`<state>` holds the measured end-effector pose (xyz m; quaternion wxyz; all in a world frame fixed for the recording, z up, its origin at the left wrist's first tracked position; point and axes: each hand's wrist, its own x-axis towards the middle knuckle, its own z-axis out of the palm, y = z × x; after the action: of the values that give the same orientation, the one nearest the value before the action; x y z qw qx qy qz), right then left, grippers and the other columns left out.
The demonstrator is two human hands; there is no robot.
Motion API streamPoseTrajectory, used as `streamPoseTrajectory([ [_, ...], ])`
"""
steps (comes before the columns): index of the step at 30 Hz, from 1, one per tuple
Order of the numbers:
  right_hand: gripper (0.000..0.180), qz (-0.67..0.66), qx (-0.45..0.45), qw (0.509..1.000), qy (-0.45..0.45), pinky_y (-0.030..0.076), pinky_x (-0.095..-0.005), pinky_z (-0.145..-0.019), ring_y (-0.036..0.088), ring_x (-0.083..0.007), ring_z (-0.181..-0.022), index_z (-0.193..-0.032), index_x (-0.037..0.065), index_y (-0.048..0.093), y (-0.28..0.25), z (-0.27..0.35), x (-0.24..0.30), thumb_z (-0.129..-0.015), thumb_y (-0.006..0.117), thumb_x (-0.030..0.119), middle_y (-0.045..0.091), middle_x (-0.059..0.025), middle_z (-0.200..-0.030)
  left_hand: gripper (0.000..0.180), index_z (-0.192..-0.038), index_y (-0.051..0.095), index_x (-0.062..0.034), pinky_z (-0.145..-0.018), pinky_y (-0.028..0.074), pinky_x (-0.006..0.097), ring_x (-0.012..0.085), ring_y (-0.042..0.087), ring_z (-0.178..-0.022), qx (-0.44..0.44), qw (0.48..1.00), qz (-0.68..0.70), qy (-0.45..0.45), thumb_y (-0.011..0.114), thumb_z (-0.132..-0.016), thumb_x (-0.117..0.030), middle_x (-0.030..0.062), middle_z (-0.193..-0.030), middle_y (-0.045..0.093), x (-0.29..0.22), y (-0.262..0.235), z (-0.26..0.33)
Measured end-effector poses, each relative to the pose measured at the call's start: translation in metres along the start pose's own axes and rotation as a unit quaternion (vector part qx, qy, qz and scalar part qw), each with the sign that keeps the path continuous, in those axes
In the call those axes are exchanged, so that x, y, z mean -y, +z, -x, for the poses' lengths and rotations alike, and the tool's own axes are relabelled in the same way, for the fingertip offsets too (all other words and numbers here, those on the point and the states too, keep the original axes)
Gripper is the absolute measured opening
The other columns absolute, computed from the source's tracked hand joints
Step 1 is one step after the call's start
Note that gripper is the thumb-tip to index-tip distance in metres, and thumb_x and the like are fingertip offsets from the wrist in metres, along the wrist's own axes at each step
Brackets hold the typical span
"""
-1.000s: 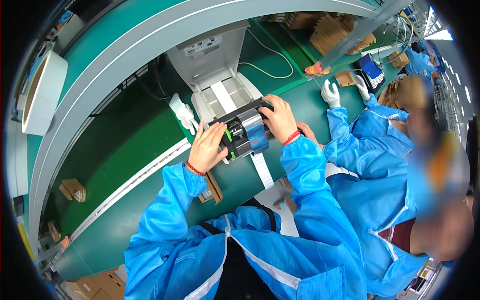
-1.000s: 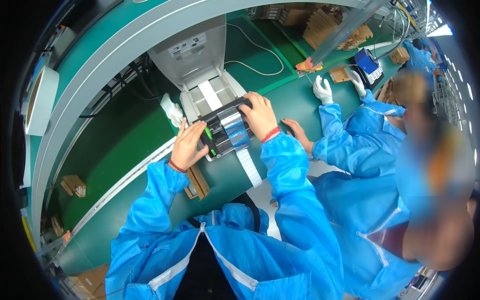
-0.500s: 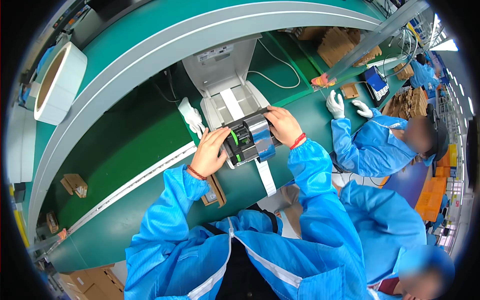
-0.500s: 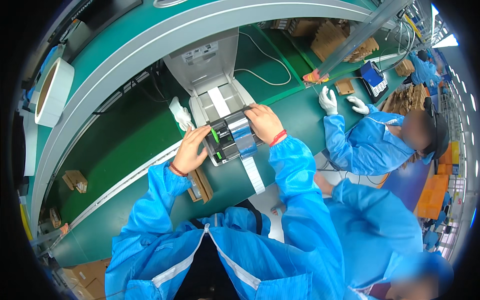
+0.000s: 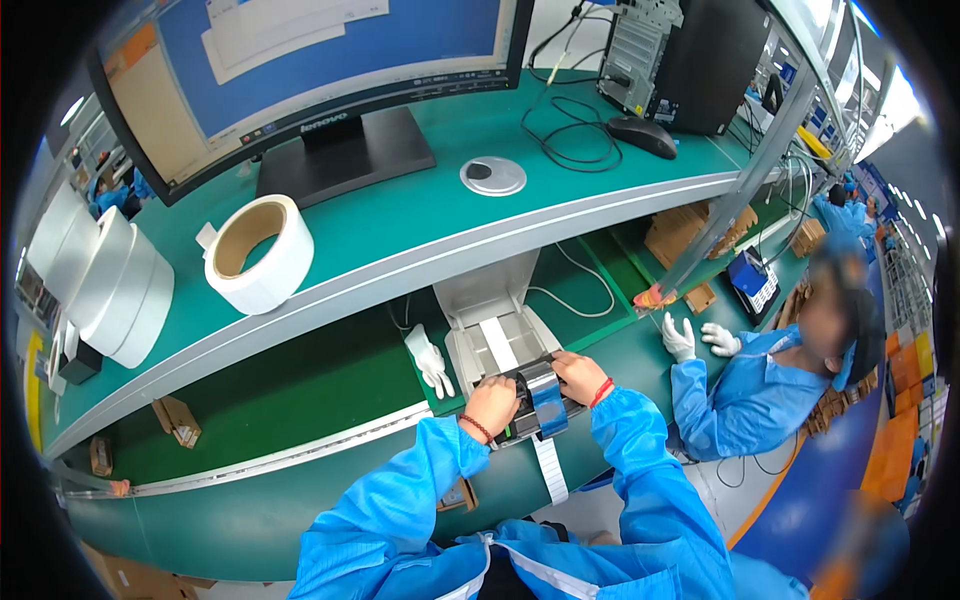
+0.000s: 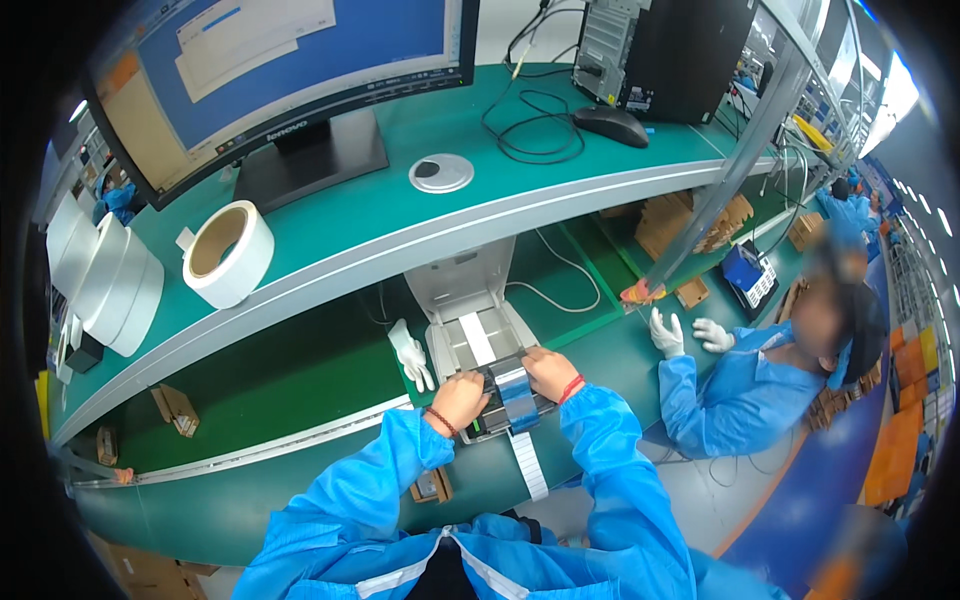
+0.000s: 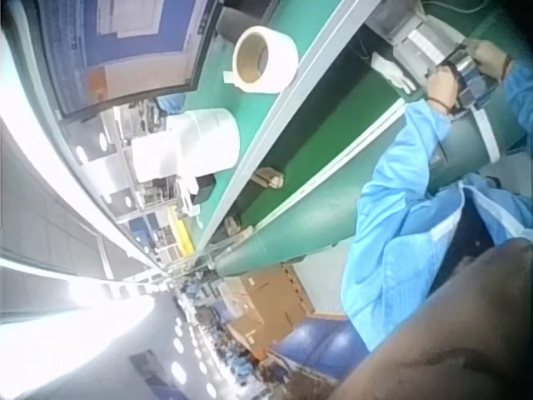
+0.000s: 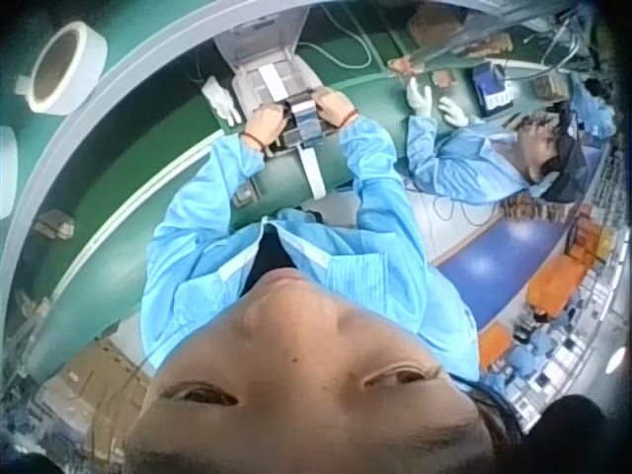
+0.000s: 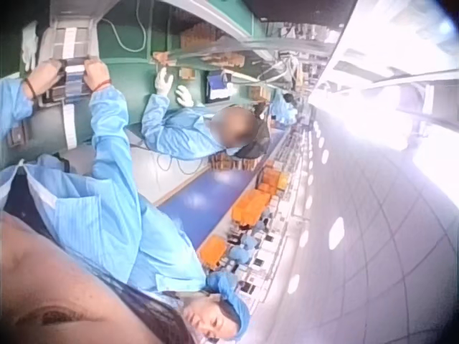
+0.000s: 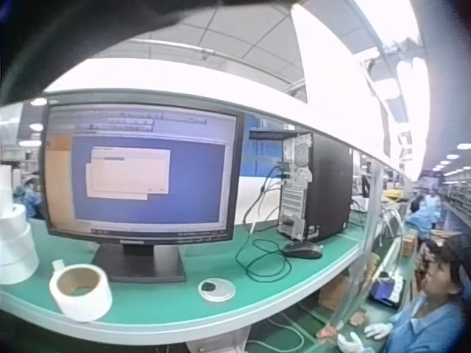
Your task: The person operates a label printer at a factory workstation, loading rolls of white and black tape into the device. They adjust the internal rollers and guides, pull out printed labels, and interact with a coworker who assists with supplies. The person also handles a roll of black tape and a handheld scanner-like tool.
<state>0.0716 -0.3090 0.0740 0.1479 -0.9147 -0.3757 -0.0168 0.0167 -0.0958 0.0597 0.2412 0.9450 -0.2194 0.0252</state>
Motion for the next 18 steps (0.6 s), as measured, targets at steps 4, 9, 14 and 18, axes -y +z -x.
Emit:
streamPoseTrajectory([
  [4,0.034,-0.002,0.015,0.999,-0.029,0.045,-0.0393,-0.083,0.054,-0.0338,-0.095,-0.093,-0.001,0.056,0.001,0.003,-0.010,-0.060,0.060,0.005,0.056,-0.0176,-0.094,0.022,-0.080,0.058,0.0027,-0.073,0.048,0.038,0.0309,0.060,-0.078,0.026,1.000,0.001,-0.001,0.058,-0.073,-0.019,0.0176,-0.080,0.061,-0.002,0.007,-0.010],
  [9,0.033,-0.014,0.031,0.999,-0.002,0.046,-0.0413,-0.083,0.054,-0.0380,-0.097,-0.090,-0.004,0.056,0.009,-0.001,-0.005,-0.058,0.060,0.002,0.056,-0.0224,-0.104,0.014,-0.071,0.060,0.0006,-0.069,0.049,0.038,0.0307,0.061,-0.074,-0.010,1.000,0.020,-0.012,0.055,-0.071,-0.013,0.0168,-0.074,0.062,0.005,0.015,-0.003],
  [14,0.034,-0.029,-0.009,0.999,-0.025,0.044,-0.0437,-0.075,0.053,-0.0394,-0.086,-0.093,-0.002,0.054,0.011,0.005,-0.002,-0.059,0.058,-0.001,0.055,-0.0206,-0.089,0.047,-0.108,0.050,0.0074,-0.085,0.043,0.039,0.0328,0.056,-0.097,-0.101,0.994,0.036,0.000,0.061,-0.075,-0.023,0.0260,-0.104,0.055,-0.001,-0.005,0.023],
  [18,0.038,0.008,-0.013,1.000,0.013,0.040,-0.0423,-0.088,0.049,-0.0382,-0.100,-0.108,0.002,0.056,0.006,0.029,-0.014,-0.072,0.065,0.012,0.055,-0.0211,-0.106,0.060,-0.123,0.038,0.0070,-0.090,0.041,0.041,0.0332,0.052,-0.106,0.064,0.968,0.241,0.029,0.061,-0.082,-0.030,0.0249,-0.116,0.050,0.024,-0.119,0.110],
])
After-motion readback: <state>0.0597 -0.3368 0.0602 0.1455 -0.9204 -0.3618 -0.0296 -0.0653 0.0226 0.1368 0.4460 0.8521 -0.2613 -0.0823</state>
